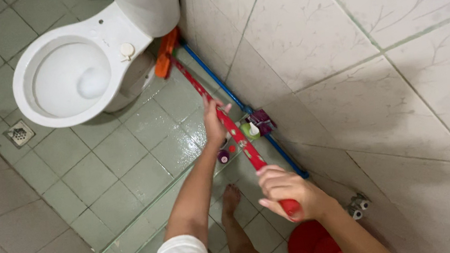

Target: The person cleans the bathroom floor by pouring water from a bucket using a plastic scoop and then scrubbing the floor with a brush on a long handle.

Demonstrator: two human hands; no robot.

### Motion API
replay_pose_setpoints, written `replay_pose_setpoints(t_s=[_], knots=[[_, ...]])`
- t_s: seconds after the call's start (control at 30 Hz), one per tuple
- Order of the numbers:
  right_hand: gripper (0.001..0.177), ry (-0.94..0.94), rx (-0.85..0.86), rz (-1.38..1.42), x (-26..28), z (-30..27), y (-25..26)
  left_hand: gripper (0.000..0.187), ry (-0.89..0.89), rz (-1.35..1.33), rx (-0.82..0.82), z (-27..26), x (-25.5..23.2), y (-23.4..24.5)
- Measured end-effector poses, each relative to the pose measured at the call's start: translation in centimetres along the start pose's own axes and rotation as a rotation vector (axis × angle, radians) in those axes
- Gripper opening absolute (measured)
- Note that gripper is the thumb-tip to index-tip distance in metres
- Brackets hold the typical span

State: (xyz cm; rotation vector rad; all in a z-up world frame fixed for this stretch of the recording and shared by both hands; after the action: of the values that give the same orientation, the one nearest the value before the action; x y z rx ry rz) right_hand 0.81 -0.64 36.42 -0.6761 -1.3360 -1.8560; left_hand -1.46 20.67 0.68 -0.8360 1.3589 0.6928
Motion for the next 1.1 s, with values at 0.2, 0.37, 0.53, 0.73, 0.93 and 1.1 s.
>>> replay_pose_setpoints(t_s=[0.2, 0.37, 0.53, 0.73, 0.93, 1.1], knots=[[0.029, 0.067, 0.113, -0.028, -1.3, 1.7, -2.5, 0.035, 0.245, -0.173, 0.006, 2.3, -0.4, 4.4], [0.03, 0.059, 0.113, -0.008, -1.0, 1.6, -2.6, 0.046, -0.084, 0.498, 0.158, 2.3, -3.2, 4.8], [0.032, 0.043, 0.006, 0.0, 0.0, 0.2, -0.8, 0.061, 0.174, 0.421, 0.329, 0.8, -5.0, 2.6], [0.029, -0.037, -0.165, 0.096, 1.4, -2.2, 1.9, 0.038, 0.092, 0.548, 0.342, -2.5, -5.4, -1.0], [0.031, 0.03, -0.156, 0.061, -0.7, -0.5, 0.2, 0.035, 0.078, 0.518, 0.336, 0.2, -4.0, 1.1], [0.029, 0.01, -0.212, 0.085, -2.1, 0.4, 0.5, 0.043, 0.094, 0.473, 0.305, 2.4, -3.8, 0.7]])
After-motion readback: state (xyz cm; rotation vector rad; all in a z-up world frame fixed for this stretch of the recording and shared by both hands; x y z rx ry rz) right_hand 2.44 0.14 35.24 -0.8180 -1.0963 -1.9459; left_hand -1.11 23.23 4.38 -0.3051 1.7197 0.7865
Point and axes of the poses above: each hand's wrist, its own z-axis towards the middle knuckle, its own y-axis out of the back of the hand, x = y × z, the point moved 1 cm from there along z, towards the middle knuckle, and after that the axes turned 13 degrees about -z, right-handed, at the moved point
